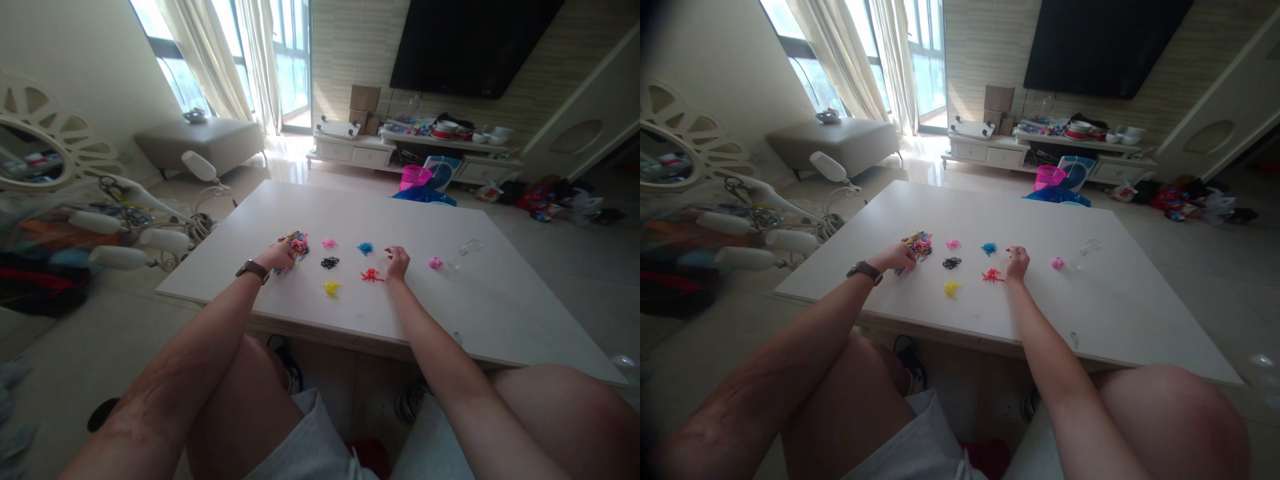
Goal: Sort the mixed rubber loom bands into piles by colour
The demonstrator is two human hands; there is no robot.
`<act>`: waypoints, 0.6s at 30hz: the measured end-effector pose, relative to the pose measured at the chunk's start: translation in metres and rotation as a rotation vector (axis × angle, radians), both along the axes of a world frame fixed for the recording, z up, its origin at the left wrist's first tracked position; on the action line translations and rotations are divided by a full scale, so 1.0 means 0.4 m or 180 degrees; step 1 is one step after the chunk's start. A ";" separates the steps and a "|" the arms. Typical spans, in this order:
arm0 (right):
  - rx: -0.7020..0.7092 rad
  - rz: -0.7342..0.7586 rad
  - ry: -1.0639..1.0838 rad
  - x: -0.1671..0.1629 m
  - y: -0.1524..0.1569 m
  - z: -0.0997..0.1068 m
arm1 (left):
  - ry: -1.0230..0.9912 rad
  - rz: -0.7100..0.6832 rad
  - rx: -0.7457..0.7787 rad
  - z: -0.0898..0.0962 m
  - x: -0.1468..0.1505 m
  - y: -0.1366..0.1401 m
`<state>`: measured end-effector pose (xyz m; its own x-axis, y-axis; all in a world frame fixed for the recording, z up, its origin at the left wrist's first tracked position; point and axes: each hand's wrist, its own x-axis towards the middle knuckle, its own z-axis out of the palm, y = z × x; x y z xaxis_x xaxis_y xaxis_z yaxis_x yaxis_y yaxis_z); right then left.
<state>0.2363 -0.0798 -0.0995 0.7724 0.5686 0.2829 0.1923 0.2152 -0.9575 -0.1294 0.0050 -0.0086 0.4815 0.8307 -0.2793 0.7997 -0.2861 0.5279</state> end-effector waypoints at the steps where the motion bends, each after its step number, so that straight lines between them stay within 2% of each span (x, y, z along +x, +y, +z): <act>1: 0.0014 0.0013 -0.0001 0.001 0.001 -0.002 | 0.0090 -0.0015 -0.0073 -0.004 0.000 0.003; 9: 0.0050 0.0065 0.0038 0.004 0.005 -0.010 | 0.0275 -0.0052 0.0039 -0.041 0.012 0.022; 15: 0.0057 0.0099 0.0074 -0.005 -0.003 -0.002 | 0.0475 -0.0226 -0.0124 -0.024 0.040 0.014; 18: 0.0048 0.0103 0.0078 -0.009 -0.005 0.002 | 0.0421 -0.0359 -0.0053 -0.016 0.049 0.016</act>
